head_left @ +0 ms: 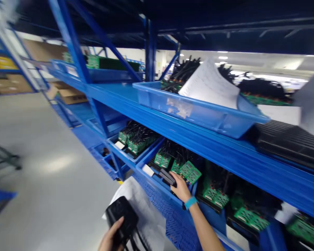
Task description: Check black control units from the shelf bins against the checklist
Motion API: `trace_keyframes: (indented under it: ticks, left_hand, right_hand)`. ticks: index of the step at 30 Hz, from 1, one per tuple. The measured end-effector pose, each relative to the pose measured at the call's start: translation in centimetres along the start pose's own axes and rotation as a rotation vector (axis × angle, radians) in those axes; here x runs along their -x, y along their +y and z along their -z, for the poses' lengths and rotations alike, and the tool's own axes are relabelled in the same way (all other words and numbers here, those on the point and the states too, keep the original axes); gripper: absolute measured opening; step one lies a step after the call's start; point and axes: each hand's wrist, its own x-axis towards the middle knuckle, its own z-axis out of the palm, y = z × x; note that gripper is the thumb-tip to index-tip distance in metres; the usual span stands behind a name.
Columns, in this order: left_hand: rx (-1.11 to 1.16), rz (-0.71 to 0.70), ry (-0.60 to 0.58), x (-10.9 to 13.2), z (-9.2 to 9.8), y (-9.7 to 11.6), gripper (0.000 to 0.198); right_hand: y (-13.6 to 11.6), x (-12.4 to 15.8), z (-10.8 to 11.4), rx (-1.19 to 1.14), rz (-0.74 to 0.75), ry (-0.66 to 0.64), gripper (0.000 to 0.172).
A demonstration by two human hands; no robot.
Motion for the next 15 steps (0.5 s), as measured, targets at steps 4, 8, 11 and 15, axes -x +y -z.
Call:
trace_keyframes:
  ticks: [4, 8, 11, 15]
  left_hand:
    - [0.073, -0.056, -0.018, 0.8, -1.9, -0.3, 0.022]
    - [0.155, -0.139, -0.086, 1.6, -3.1, -0.5, 0.014]
    - [0.171, -0.238, -0.136, 2.1, -3.1, -0.6, 0.027]
    - [0.191, -0.276, -0.148, 2.7, -2.8, -0.4, 0.038]
  right_hand:
    - [-5.4, 2.5, -2.2, -0.701, -0.090, 0.084, 0.065]
    - [-10.7, 5.4, -4.6, -0.959, -0.173, -0.071, 0.075]
    - [-13.0, 6.6, -5.9, -0.781, -0.091, -0.044, 0.072]
    - [-14.5, 7.0, -6.3, -0.585, 0.020, -0.093, 0.071]
